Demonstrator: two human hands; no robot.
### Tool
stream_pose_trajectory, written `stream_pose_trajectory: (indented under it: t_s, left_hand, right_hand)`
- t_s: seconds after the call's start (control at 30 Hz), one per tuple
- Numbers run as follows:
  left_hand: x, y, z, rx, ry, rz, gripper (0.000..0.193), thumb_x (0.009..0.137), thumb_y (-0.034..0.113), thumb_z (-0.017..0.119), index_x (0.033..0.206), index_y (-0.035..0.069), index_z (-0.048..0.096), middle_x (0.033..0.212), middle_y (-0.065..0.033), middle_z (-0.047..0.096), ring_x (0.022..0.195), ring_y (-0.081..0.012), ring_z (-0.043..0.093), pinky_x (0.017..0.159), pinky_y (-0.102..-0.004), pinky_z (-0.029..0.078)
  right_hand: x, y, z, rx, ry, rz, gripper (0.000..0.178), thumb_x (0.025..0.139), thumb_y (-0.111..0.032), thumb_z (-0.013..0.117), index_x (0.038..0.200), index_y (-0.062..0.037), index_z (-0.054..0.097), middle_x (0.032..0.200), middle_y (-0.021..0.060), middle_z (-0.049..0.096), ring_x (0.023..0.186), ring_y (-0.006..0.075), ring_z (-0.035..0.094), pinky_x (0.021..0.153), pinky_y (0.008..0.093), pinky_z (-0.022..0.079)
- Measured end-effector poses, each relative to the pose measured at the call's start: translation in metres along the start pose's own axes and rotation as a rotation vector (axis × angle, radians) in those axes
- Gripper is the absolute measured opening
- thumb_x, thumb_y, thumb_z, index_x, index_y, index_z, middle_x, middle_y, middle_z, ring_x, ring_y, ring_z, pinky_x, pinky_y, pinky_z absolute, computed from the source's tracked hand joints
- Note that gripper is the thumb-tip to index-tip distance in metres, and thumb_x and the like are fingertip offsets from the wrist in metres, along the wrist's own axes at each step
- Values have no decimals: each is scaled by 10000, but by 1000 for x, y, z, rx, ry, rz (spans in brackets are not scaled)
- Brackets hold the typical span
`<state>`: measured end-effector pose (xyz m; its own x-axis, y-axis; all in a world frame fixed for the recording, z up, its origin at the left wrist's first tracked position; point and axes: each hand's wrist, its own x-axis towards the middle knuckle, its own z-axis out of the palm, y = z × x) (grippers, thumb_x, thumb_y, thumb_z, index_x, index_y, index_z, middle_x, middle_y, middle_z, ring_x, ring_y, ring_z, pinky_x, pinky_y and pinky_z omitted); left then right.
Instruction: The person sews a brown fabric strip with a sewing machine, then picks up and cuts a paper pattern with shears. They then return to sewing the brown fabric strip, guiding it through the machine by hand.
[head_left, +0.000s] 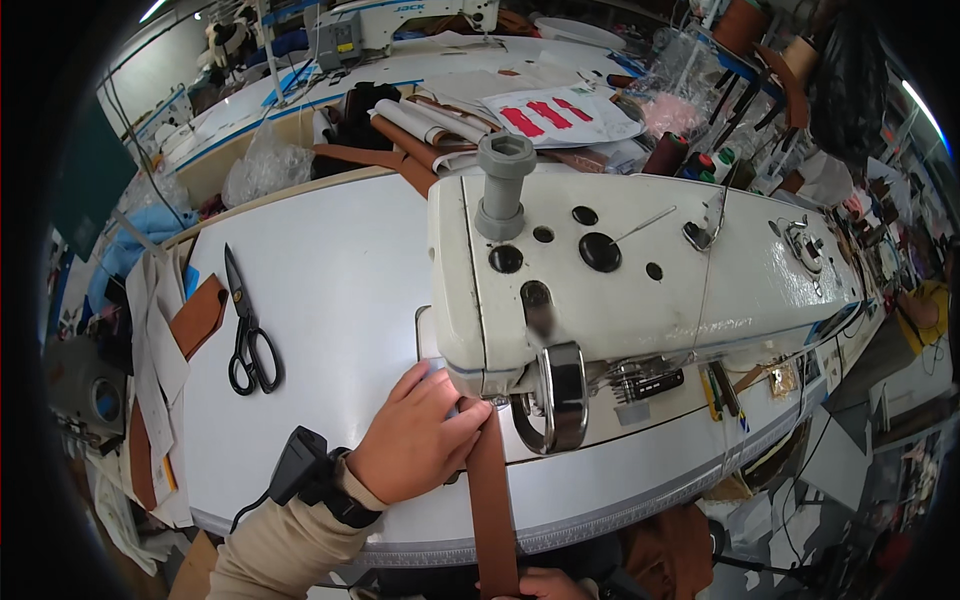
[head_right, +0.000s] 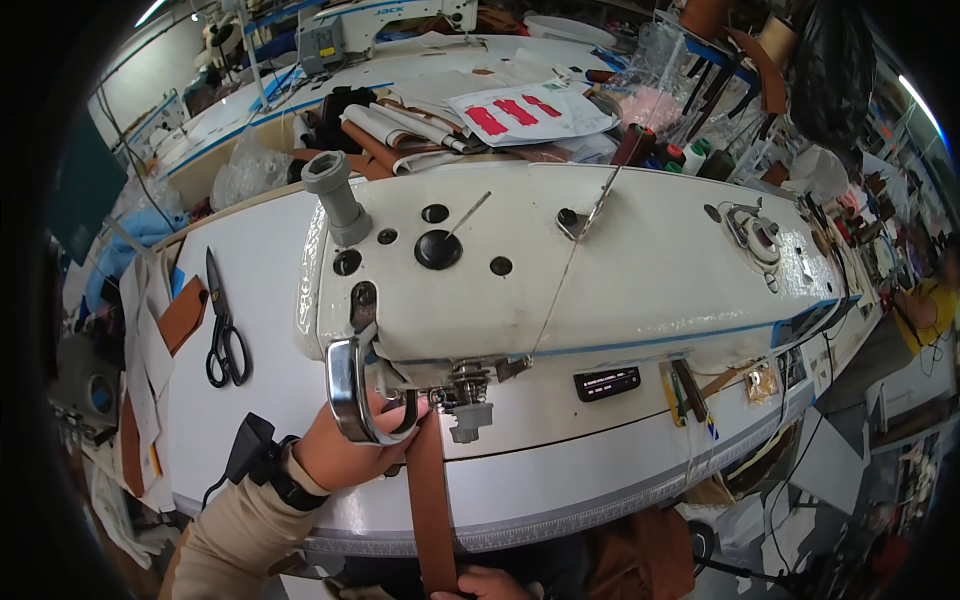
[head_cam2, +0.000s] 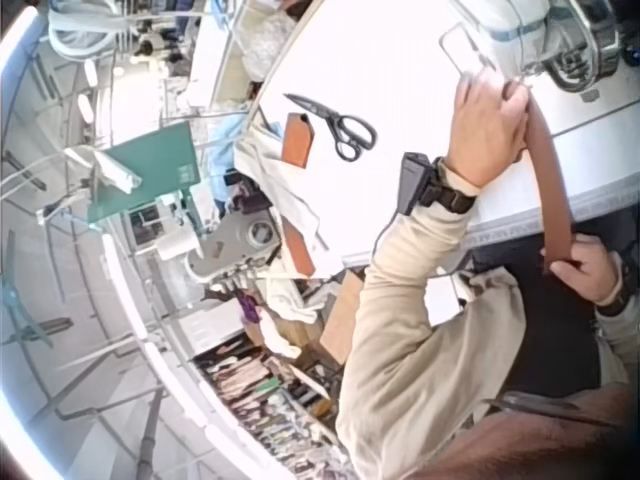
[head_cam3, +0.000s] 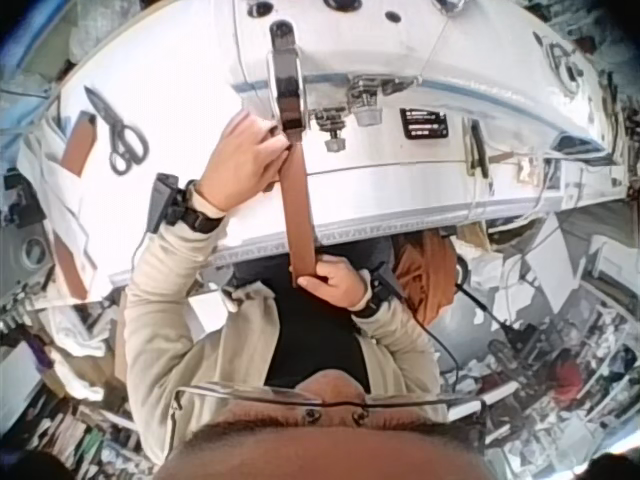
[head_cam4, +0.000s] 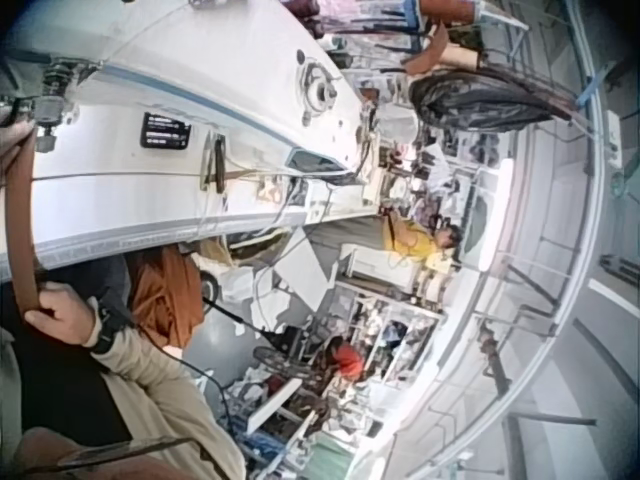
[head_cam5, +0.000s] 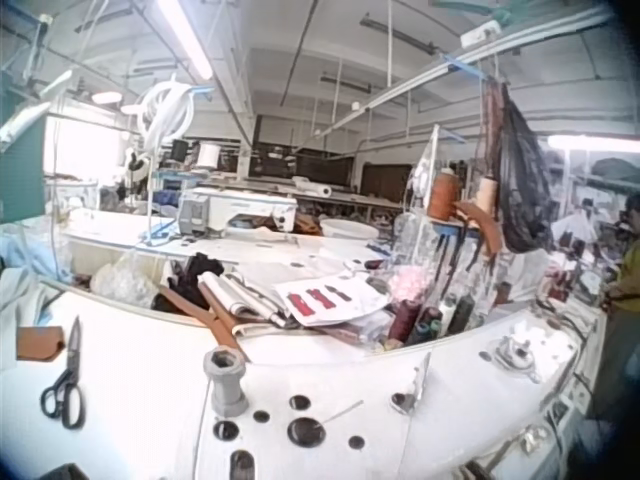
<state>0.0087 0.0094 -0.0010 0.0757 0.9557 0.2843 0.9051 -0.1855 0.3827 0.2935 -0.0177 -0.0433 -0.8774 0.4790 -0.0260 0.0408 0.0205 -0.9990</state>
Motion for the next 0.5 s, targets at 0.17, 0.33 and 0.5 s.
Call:
stream_pose_trajectory:
  t_s: [0.17,0.33,0.5]
  left_hand:
    - [-16,23,-8,40,-54,81,378,831,229,784,1134,42,656,1302,-150,567,1323,-340,534,1119,-540,401]
    - [-27,30,-8,44,-65,30,423,847,257,780,1188,42,653,1323,-158,557,1339,-349,521,1123,-542,396]
    - [-28,29,-3,58,-75,42,421,866,269,769,1202,45,651,1334,-161,553,1342,-353,519,1128,-536,393]
  right_hand:
    - [-5,-12,-4,-384,-1,-118,140,940,-144,725,937,-5,746,825,148,680,744,343,649,688,417,510]
    - [-3,-8,5,-140,120,-148,158,946,-162,728,902,-11,742,784,150,658,720,330,633,667,419,487]
    - [-7,2,3,-67,22,33,198,959,-199,723,915,-8,747,798,155,670,687,319,643,616,392,489]
